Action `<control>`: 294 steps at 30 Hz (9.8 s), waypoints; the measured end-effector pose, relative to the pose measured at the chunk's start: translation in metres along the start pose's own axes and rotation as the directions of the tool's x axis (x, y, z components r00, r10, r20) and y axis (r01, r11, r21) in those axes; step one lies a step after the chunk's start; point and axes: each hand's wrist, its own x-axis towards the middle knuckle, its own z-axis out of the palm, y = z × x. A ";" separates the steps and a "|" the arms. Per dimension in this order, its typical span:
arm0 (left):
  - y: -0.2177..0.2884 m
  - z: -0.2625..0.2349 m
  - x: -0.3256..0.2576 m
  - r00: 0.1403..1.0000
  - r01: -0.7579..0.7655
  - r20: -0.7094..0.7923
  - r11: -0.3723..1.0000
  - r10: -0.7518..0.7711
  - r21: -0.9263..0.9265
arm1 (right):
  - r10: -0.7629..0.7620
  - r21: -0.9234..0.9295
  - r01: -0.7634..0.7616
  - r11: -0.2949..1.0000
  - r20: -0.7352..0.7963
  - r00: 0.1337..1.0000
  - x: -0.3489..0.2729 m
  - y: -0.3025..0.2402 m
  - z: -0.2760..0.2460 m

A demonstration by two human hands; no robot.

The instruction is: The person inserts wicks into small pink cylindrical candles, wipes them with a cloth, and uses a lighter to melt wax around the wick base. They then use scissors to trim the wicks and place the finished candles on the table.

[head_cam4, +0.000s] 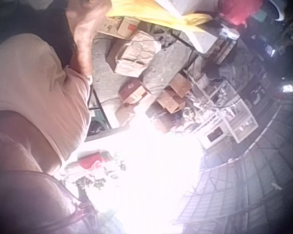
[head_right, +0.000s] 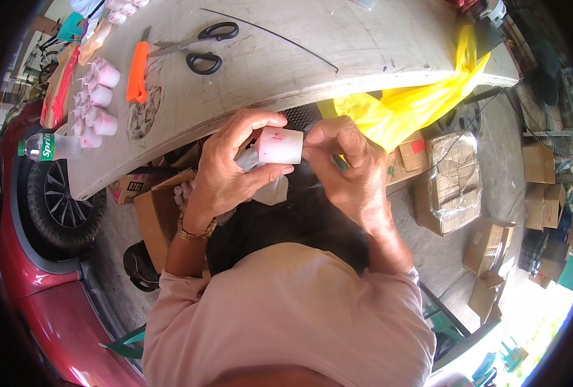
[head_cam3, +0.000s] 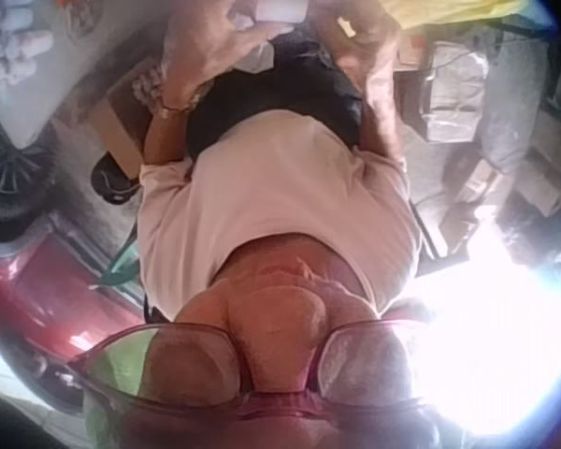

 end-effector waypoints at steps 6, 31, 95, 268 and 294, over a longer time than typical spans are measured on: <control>0.001 0.003 -0.005 0.991 0.026 -0.092 0.798 -0.102 -0.602 | 0.178 0.377 -0.181 0.908 0.044 0.983 0.000 0.007 0.007; 0.025 -0.055 -0.042 0.658 -0.279 -0.717 0.959 0.230 0.051 | 0.150 -0.503 -0.057 0.862 0.146 0.978 -0.023 0.195 -0.018; -0.301 -0.017 -0.322 0.070 0.749 -0.716 0.511 -0.695 -0.423 | 0.558 -0.256 -0.518 0.816 0.115 0.822 0.020 0.038 0.090; -0.034 0.014 -0.089 0.863 -0.212 -0.035 -0.298 -0.504 -0.931 | -0.306 -0.297 0.378 0.877 0.262 0.915 0.001 -0.020 0.089; -0.037 0.017 -0.088 0.864 -0.206 -0.116 -0.134 -0.490 -0.969 | -0.244 -0.320 0.335 0.886 0.292 0.925 0.002 -0.015 0.088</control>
